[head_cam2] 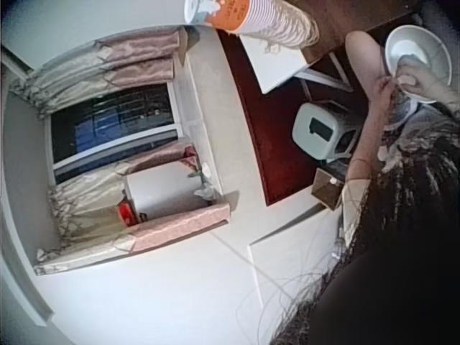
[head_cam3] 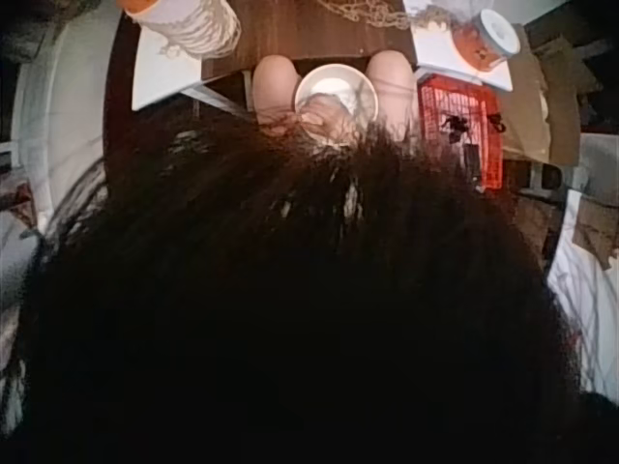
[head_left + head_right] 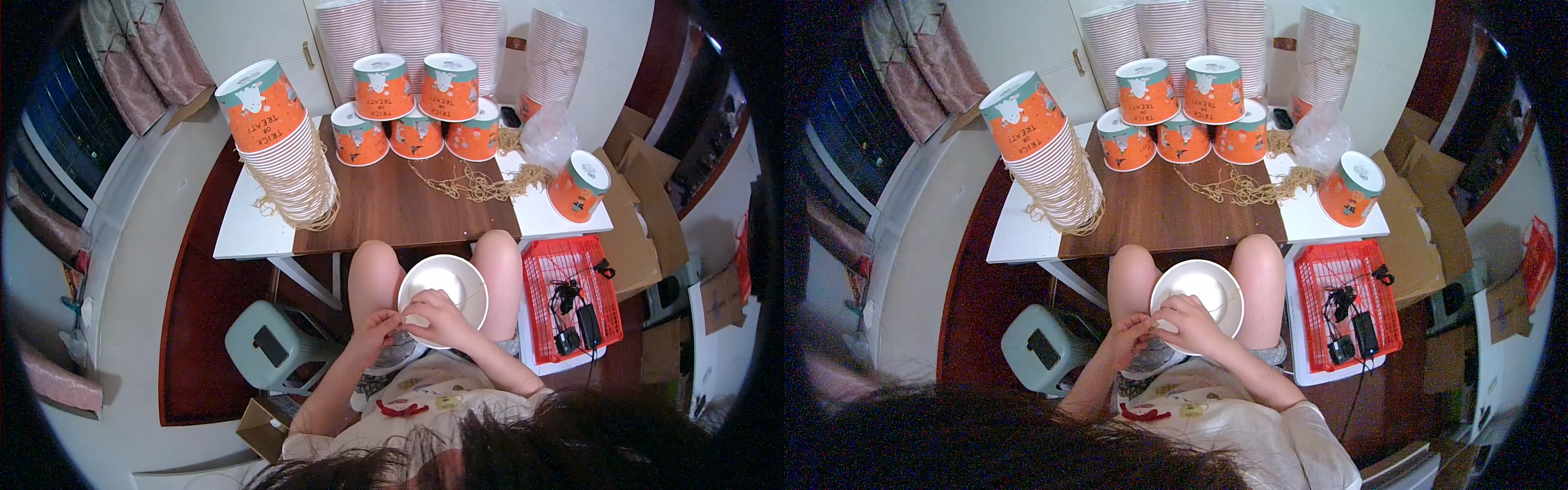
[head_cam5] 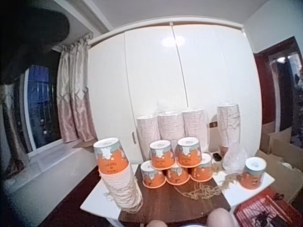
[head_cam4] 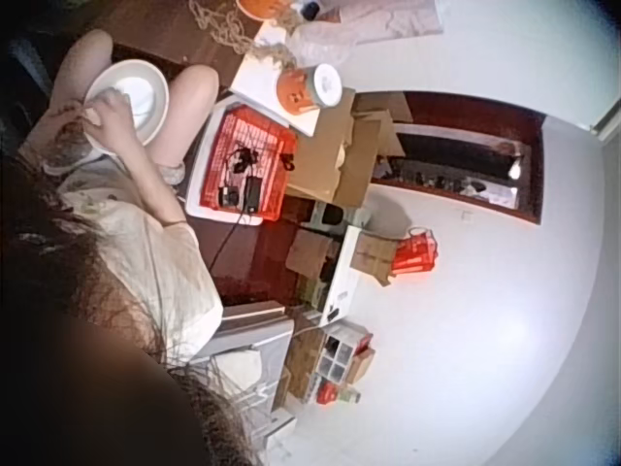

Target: Attaching handle strings to small paper buckets for packaging.

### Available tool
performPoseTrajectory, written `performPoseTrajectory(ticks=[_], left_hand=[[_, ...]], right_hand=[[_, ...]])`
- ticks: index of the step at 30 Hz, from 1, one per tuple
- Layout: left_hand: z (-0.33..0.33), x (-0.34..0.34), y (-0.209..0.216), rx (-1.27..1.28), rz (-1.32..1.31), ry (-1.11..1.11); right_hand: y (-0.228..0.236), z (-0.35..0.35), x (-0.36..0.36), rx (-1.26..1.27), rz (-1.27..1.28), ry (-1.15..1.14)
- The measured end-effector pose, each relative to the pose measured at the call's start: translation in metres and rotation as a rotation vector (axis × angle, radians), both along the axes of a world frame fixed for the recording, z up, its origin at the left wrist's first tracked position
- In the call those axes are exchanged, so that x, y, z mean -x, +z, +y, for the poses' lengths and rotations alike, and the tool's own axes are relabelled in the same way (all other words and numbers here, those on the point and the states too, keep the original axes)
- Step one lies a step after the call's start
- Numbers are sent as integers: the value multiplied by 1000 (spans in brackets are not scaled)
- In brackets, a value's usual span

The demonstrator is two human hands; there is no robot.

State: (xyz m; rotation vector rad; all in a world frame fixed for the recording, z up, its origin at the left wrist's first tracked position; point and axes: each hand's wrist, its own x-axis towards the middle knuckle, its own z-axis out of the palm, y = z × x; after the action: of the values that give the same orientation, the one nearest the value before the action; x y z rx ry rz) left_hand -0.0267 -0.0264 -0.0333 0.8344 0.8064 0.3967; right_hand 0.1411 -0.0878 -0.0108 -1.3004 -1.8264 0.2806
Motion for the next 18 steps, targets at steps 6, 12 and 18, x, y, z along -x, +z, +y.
performPoseTrajectory(ticks=[6, 12, 18], left_hand=[[2, 0, 0, 17, -10, -45], [3, 2, -2, 32, -37, -24], [-1, 1, -3, -396, -8, -37]], right_hand=[[-2, 1, 1, -33, -22, -5], [-6, 4, 1, 14, 71, 15], [-7, 1, 3, 224, 206, 22]])
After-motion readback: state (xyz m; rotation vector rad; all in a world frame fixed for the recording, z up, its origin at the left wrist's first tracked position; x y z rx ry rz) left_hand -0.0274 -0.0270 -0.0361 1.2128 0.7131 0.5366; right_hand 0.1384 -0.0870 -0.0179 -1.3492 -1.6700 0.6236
